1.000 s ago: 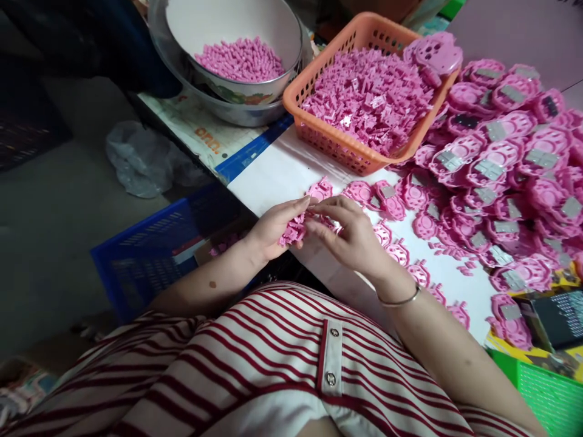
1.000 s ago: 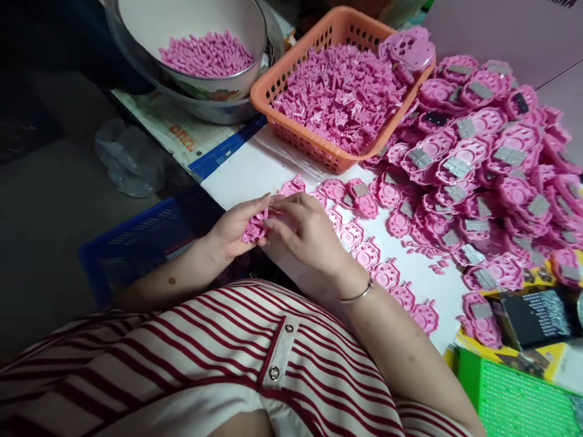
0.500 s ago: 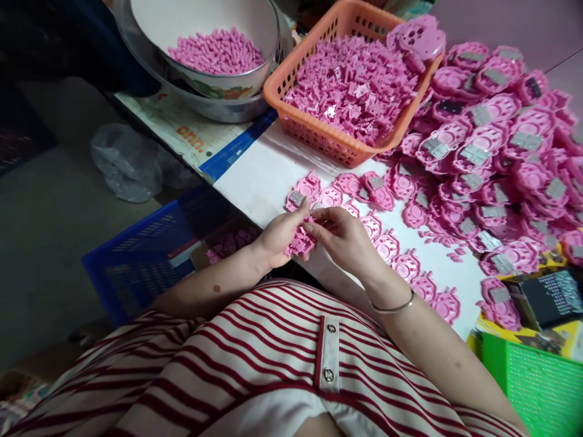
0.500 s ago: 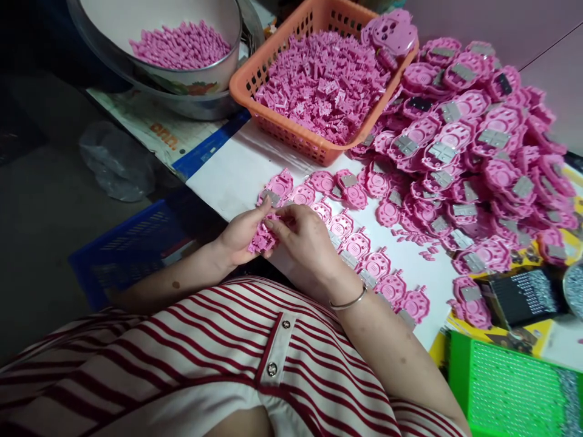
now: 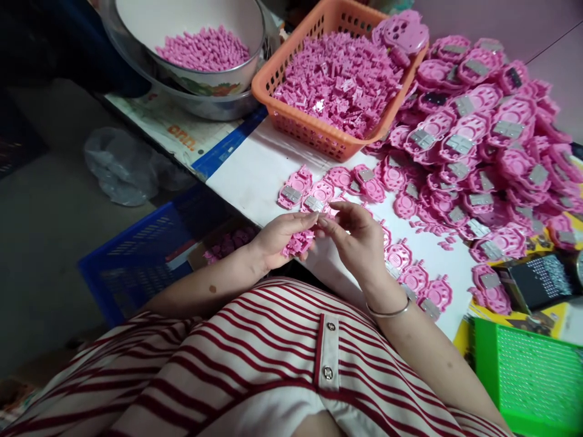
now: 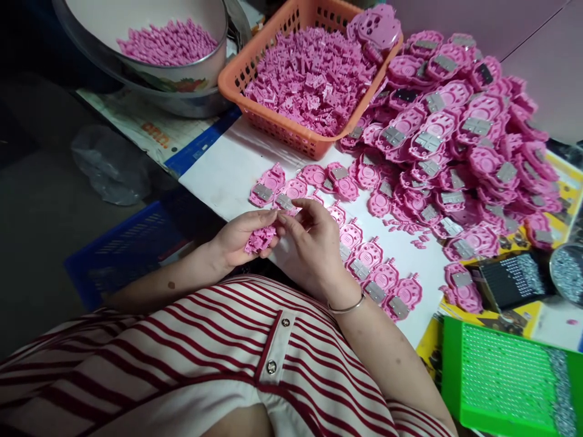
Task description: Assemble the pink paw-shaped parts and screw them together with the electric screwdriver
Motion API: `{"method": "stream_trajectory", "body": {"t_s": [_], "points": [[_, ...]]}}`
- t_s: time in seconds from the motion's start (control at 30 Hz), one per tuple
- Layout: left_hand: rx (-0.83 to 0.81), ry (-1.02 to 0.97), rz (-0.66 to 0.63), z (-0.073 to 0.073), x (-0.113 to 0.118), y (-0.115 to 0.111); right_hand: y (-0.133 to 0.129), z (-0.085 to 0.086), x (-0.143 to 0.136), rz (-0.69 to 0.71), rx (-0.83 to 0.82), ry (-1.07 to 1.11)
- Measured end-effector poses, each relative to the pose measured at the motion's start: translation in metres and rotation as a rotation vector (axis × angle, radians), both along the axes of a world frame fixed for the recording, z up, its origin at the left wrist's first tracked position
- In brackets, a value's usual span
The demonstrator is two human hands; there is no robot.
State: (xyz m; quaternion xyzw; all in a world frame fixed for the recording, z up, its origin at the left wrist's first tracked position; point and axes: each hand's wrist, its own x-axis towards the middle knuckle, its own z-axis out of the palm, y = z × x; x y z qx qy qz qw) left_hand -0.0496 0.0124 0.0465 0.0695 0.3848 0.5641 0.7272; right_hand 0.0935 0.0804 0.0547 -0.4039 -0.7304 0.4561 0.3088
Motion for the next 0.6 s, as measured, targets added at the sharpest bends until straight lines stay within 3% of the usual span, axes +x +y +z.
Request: {"method": "stream_trajectory", "body": {"t_s": [0.17, 0.33, 0.4, 0.6], "points": [[0.001, 0.056, -0.003, 0.001, 0.005, -0.003, -0.007, -0.002, 0.012, 0.081, 0.099, -0.003], [-0.015, 0.096, -0.004, 0.002, 0.013, -0.005, -0.012, -0.009, 0.021, 0.011, -0.146, 0.133], [-0.009, 0.099, -0.012, 0.002, 0.016, -0.005, -0.012, -0.010, 0.023, -0.015, -0.169, 0.154], [-0.022, 0.105, -0.031, 0.001, 0.014, -0.007, -0.007, 0.001, 0.033, 0.167, 0.025, 0.012]]}}
